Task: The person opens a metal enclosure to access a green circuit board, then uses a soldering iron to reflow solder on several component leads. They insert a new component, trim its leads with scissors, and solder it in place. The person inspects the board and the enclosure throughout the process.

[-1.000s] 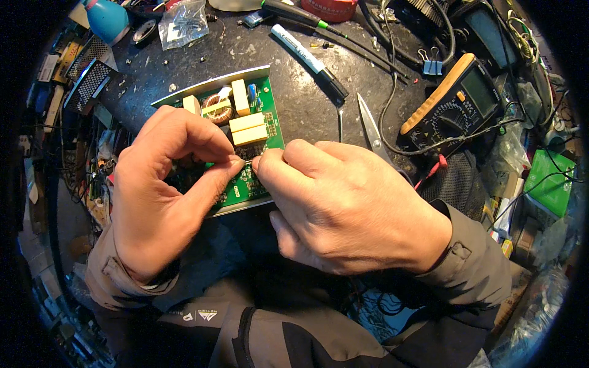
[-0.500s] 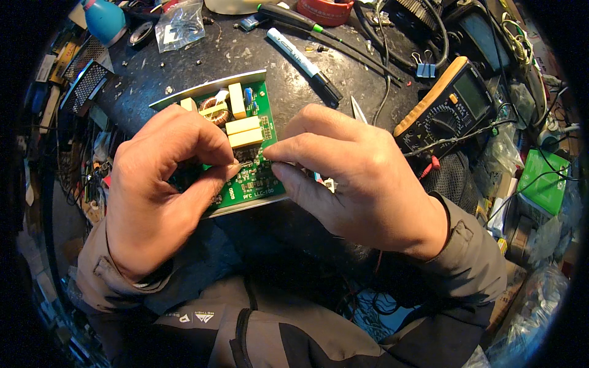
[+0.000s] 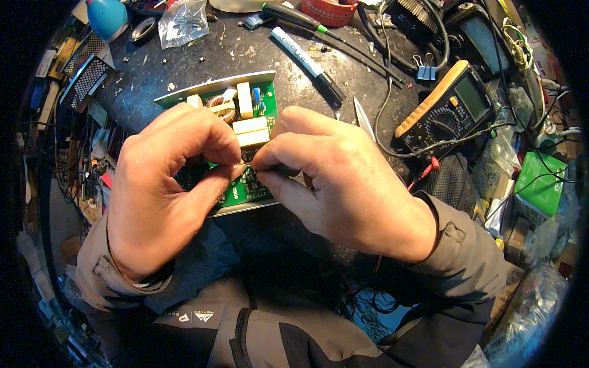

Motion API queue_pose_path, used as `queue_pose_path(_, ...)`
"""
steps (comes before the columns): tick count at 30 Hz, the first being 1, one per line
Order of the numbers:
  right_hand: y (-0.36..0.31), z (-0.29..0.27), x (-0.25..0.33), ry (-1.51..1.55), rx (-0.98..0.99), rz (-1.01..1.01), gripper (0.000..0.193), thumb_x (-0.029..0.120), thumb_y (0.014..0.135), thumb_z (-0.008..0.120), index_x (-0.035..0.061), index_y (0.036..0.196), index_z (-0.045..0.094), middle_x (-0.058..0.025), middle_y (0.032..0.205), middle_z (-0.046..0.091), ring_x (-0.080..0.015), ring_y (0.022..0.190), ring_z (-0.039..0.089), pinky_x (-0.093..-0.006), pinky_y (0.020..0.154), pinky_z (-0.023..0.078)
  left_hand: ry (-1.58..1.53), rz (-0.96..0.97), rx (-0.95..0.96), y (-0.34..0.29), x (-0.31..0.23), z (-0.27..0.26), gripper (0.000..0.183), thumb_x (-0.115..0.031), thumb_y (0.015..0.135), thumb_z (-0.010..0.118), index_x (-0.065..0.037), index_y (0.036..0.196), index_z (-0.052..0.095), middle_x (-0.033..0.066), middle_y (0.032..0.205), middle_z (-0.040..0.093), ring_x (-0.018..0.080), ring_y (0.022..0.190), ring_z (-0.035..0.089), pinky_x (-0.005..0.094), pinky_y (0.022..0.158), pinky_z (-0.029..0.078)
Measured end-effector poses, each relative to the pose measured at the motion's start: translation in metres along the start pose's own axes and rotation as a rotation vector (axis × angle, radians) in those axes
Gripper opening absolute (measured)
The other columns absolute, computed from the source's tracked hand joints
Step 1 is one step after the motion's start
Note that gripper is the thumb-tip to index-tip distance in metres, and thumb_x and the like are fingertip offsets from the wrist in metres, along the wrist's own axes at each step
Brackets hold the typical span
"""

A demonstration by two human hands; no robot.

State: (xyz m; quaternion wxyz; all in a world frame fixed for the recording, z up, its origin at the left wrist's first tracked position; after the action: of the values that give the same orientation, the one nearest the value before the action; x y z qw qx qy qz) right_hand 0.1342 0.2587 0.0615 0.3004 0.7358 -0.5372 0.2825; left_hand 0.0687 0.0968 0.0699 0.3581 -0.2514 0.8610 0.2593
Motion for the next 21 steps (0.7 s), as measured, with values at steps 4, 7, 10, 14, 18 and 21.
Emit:
queue_pose_path(4, -0.0018, 0.0011, 0.0013, -0.021, -0.021, 0.013, 0.02, -0.006, 0.077, 0.079, 0.0018, 0.094, 0.072, -0.0069, 0.083, 0.06, -0.0197, 0.074, 0.06, -0.0312, 0.063, 0.047, -0.013, -0.017, 0.009, -0.0008, 0.0012, 0.0002, 0.021, 0.015, 0.071, 0.069, 0.001, 0.085, 0.063, 0.0098, 0.081, 0.062, 0.0192, 0.076, 0.064, 0.0294, 0.07, 0.051)
queue_pose_path(7, -0.0021, 0.0027, 0.0017, -0.021, -0.033, 0.022, 0.021, -0.006, 0.076, 0.08, 0.0018, 0.094, 0.072, -0.0067, 0.082, 0.06, -0.0196, 0.073, 0.06, -0.0312, 0.063, 0.047, -0.025, -0.01, 0.011, -0.0008, 0.0024, -0.0005, 0.021, 0.015, 0.071, 0.069, 0.001, 0.085, 0.062, 0.0099, 0.081, 0.061, 0.0199, 0.076, 0.064, 0.0296, 0.07, 0.051)
queue_pose_path(10, -0.0026, 0.003, 0.0027, -0.014, -0.059, 0.015, 0.021, -0.006, 0.076, 0.08, 0.0017, 0.093, 0.072, -0.0067, 0.082, 0.061, -0.0196, 0.073, 0.061, -0.0311, 0.063, 0.047, -0.041, 0.006, 0.011, -0.0007, 0.0031, -0.0006, 0.021, 0.015, 0.072, 0.069, 0.001, 0.086, 0.061, 0.01, 0.081, 0.061, 0.0206, 0.075, 0.063, 0.0298, 0.07, 0.051)
queue_pose_path(14, -0.0025, 0.0031, 0.0024, -0.023, -0.05, 0.002, 0.021, -0.006, 0.075, 0.08, 0.0019, 0.093, 0.072, -0.0071, 0.083, 0.062, -0.0199, 0.074, 0.062, -0.0312, 0.063, 0.048, -0.049, 0.011, 0.008, -0.0011, 0.0032, 0.0003, 0.021, 0.015, 0.072, 0.068, 0.001, 0.086, 0.061, 0.0103, 0.081, 0.061, 0.021, 0.076, 0.063, 0.0299, 0.069, 0.05)
queue_pose_path(18, -0.0029, 0.0034, 0.0018, -0.01, -0.053, 0.016, 0.021, -0.007, 0.075, 0.08, 0.0021, 0.093, 0.072, -0.0072, 0.083, 0.063, -0.02, 0.074, 0.062, -0.031, 0.063, 0.048, -0.039, 0.052, -0.01, -0.0007, 0.0013, 0.0004, 0.021, 0.015, 0.072, 0.069, 0.001, 0.086, 0.061, 0.0107, 0.081, 0.061, 0.0211, 0.075, 0.064, 0.03, 0.069, 0.05)
queue_pose_path(21, -0.003, 0.0041, 0.0023, -0.006, -0.059, 0.012, 0.021, -0.007, 0.075, 0.08, 0.0022, 0.093, 0.072, -0.0072, 0.083, 0.063, -0.02, 0.074, 0.062, -0.031, 0.063, 0.048, -0.046, 0.046, -0.003, -0.0003, 0.001, 0.0005, 0.021, 0.014, 0.072, 0.069, 0.001, 0.086, 0.061, 0.0108, 0.081, 0.061, 0.0214, 0.075, 0.064, 0.0302, 0.069, 0.05)
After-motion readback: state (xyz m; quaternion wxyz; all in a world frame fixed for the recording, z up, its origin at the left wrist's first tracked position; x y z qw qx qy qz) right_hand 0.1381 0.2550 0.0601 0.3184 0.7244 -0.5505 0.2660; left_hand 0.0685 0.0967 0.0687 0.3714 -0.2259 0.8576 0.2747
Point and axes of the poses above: each hand's wrist, its own y-axis towards the middle knuckle, its own z-axis out of the palm, x = y × z, the point moved 4 cm from there along y, towards the middle knuckle
